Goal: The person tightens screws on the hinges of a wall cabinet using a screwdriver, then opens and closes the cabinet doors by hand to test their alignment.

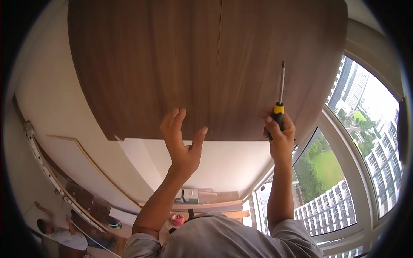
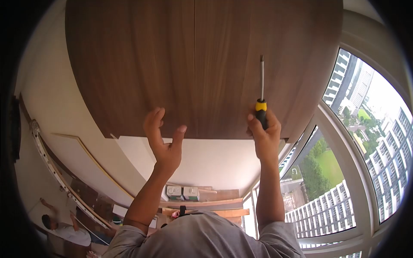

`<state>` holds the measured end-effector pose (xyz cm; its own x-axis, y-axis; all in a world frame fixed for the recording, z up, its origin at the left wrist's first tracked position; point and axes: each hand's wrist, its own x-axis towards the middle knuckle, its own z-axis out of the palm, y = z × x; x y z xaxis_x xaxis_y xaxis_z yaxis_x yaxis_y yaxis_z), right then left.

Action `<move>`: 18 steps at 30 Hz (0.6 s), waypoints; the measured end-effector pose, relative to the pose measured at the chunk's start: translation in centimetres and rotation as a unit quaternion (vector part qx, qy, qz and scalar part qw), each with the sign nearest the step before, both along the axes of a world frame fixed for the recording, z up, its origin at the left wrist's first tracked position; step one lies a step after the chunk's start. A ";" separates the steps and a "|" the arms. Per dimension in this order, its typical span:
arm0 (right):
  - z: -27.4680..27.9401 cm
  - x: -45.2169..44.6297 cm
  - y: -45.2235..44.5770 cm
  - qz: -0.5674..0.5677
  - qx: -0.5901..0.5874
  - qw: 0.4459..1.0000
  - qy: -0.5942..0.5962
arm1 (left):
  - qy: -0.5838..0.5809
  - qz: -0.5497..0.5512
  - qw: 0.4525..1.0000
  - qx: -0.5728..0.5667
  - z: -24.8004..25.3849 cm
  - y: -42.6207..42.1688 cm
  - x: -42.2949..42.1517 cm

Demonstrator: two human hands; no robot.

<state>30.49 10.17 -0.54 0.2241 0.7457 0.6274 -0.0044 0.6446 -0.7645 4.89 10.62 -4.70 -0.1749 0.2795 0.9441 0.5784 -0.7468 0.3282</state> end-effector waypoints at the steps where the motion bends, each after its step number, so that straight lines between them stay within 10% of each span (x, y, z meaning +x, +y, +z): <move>1: 0.2 0.2 0.1 -0.026 0.008 0.999 -0.019 | 0.001 0.004 1.000 -0.021 -2.0 -0.7 0.0; 8: 0.3 0.4 2.6 -0.086 0.042 0.995 -0.019 | -0.460 -0.405 0.680 -0.402 -7.8 -0.9 -0.7; 18: -0.5 1.4 3.8 -0.083 0.066 0.994 -0.001 | -0.509 -0.463 0.637 -0.349 -6.1 2.3 1.5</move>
